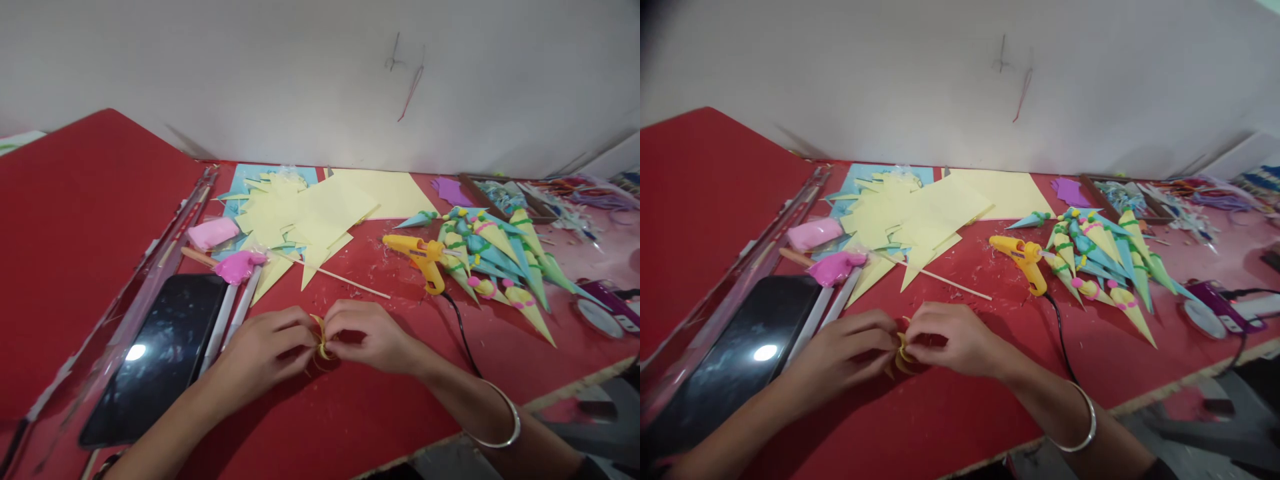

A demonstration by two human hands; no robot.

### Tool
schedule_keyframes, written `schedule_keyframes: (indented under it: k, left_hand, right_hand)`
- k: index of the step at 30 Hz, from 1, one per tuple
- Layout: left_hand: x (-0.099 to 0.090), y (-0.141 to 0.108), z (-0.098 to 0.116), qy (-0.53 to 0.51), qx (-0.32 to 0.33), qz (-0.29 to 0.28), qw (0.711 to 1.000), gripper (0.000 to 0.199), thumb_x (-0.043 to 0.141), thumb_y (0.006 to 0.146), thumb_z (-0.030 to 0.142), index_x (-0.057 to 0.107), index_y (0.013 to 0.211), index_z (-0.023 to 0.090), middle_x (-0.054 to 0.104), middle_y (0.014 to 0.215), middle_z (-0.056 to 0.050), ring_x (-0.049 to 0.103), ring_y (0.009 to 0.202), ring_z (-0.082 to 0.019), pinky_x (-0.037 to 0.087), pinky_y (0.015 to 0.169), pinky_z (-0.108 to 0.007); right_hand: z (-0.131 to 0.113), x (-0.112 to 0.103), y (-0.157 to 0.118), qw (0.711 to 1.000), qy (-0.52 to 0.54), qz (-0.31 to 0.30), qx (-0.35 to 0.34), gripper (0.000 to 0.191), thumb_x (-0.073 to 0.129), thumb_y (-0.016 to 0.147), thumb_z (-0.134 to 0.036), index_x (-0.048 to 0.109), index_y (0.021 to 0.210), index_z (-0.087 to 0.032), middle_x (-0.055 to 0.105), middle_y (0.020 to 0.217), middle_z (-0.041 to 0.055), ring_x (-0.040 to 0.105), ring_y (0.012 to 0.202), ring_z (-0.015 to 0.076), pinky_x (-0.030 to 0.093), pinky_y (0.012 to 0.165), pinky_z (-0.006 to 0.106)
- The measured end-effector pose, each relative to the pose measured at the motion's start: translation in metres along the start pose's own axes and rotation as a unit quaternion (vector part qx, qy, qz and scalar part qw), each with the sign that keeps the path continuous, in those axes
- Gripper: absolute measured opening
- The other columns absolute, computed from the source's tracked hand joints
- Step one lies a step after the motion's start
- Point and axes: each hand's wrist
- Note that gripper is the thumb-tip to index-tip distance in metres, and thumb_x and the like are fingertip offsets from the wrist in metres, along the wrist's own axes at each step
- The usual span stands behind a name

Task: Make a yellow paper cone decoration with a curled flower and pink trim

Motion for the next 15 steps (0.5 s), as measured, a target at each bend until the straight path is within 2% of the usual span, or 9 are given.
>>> schedule_keyframes:
  k: [7, 15]
  left_hand:
    - [-0.0002, -0.0002, 0.0022, -0.010, -0.020, -0.016, 1.000, 0.012, 0.049, 0.080, 0.014, 0.057, 0.072, 0.019, 0.059, 0.071, 0.000, 0.055, 0.063, -0.009, 0.043, 0.057, -0.018]
    - [-0.0007, -0.0004, 0.0015, -0.043, -0.014, -0.022, 0.999, 0.013, 0.048, 0.081, 0.014, 0.058, 0.075, 0.019, 0.060, 0.075, -0.001, 0.057, 0.066, -0.009, 0.044, 0.059, -0.018]
  right_hand:
    - [-0.0024, 0.0016, 0.0006, 1.000, 0.010, 0.023, 0.005, 0.010, 0.050, 0.081, -0.019, 0.054, 0.071, -0.018, 0.057, 0.073, 0.0010, 0.052, 0.070, 0.0101, 0.041, 0.065, 0.021]
    - [-0.0025, 0.0031, 0.0012, 0.999, 0.014, 0.027, 0.015, 0.011, 0.050, 0.079, -0.020, 0.052, 0.069, -0.018, 0.056, 0.071, 0.0007, 0.052, 0.067, 0.0105, 0.043, 0.063, 0.023]
Point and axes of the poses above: each hand's wrist, its own y-axis towards the middle knuckle, its own x-axis out of the palm, z = x × y
